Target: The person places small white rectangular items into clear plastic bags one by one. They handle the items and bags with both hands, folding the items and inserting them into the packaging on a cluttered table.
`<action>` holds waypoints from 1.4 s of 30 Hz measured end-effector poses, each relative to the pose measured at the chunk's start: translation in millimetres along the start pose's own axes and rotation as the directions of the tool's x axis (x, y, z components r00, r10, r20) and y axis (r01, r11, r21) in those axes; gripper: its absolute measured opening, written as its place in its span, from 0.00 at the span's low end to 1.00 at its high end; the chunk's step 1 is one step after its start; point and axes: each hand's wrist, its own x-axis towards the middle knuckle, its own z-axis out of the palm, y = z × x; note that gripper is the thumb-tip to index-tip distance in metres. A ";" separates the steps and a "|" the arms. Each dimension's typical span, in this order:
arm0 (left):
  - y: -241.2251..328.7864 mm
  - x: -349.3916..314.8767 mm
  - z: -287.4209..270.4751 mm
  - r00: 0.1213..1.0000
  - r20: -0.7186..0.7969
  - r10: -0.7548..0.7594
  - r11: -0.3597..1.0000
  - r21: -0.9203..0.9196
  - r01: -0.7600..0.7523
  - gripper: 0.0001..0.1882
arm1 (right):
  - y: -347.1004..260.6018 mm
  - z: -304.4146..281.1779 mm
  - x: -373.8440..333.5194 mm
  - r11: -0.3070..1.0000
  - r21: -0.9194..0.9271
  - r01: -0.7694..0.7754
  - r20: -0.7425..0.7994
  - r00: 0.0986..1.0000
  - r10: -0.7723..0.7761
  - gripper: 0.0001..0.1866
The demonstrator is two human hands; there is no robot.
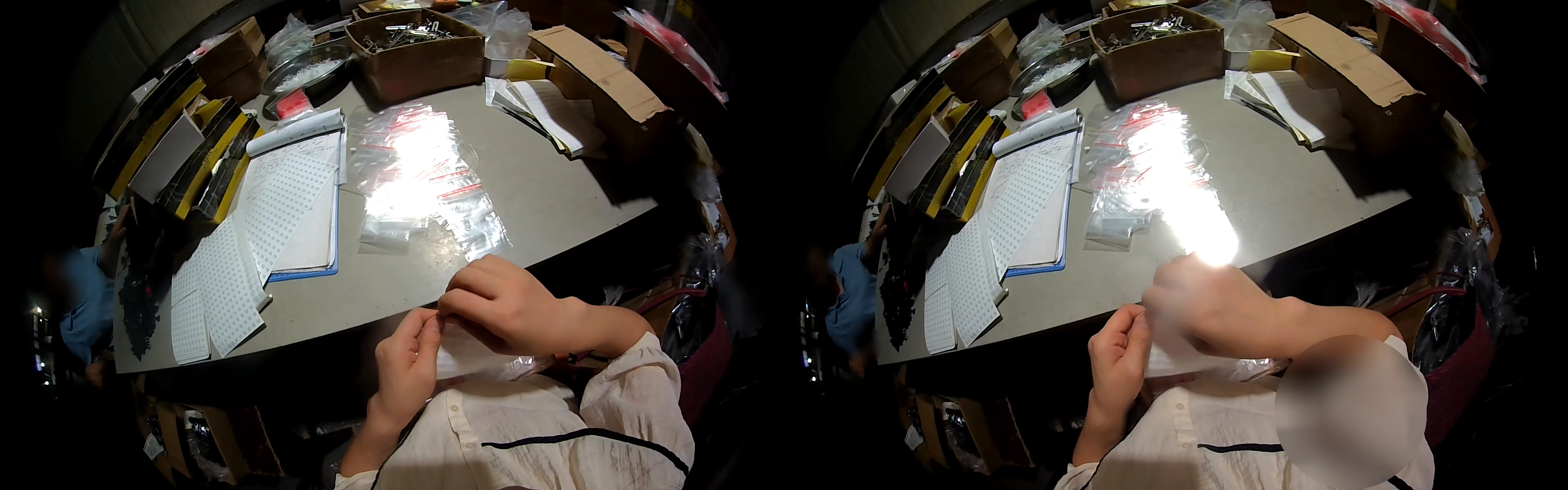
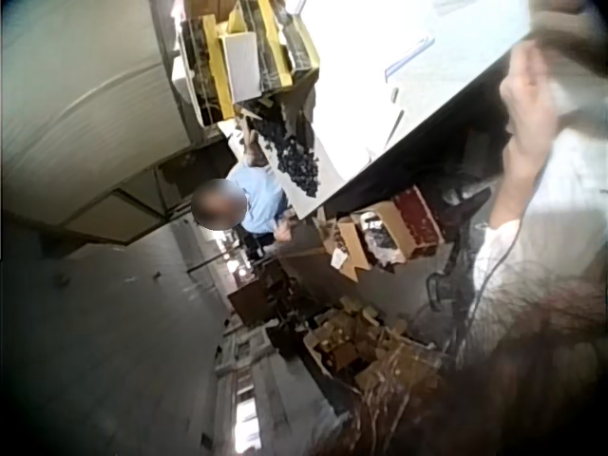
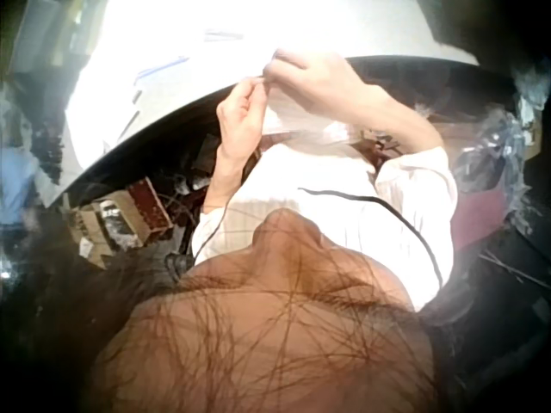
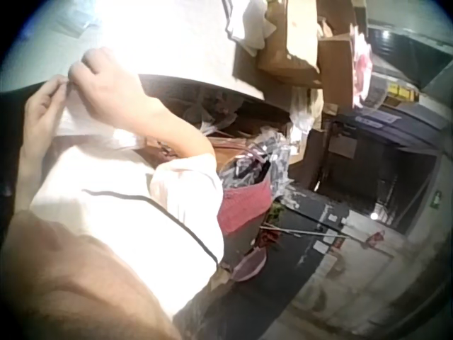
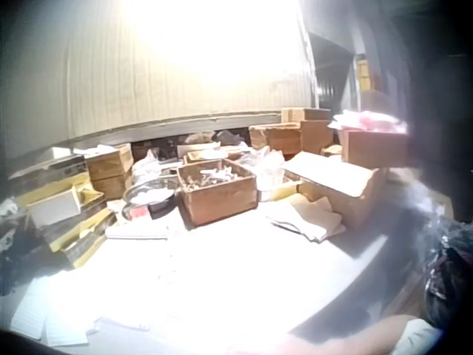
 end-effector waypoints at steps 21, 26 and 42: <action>-17.4 -1.9 -17.9 0.961 -0.265 -0.075 0.947 -0.321 -0.015 0.11 | 107.6 -28.8 -15.8 0.896 -0.137 -0.421 -0.078 0.907 0.414 0.30; -22.2 -8.5 -34.4 0.911 -0.412 -0.011 0.956 -0.272 -0.112 0.13 | 85.3 -22.4 -37.6 0.906 -0.158 -0.392 -0.088 0.920 0.382 0.41; -4.3 -15.5 -23.3 0.974 -0.226 -0.019 0.917 -0.393 -0.074 0.07 | 13.6 -0.5 -35.5 0.765 0.589 -0.260 0.013 0.950 0.313 0.11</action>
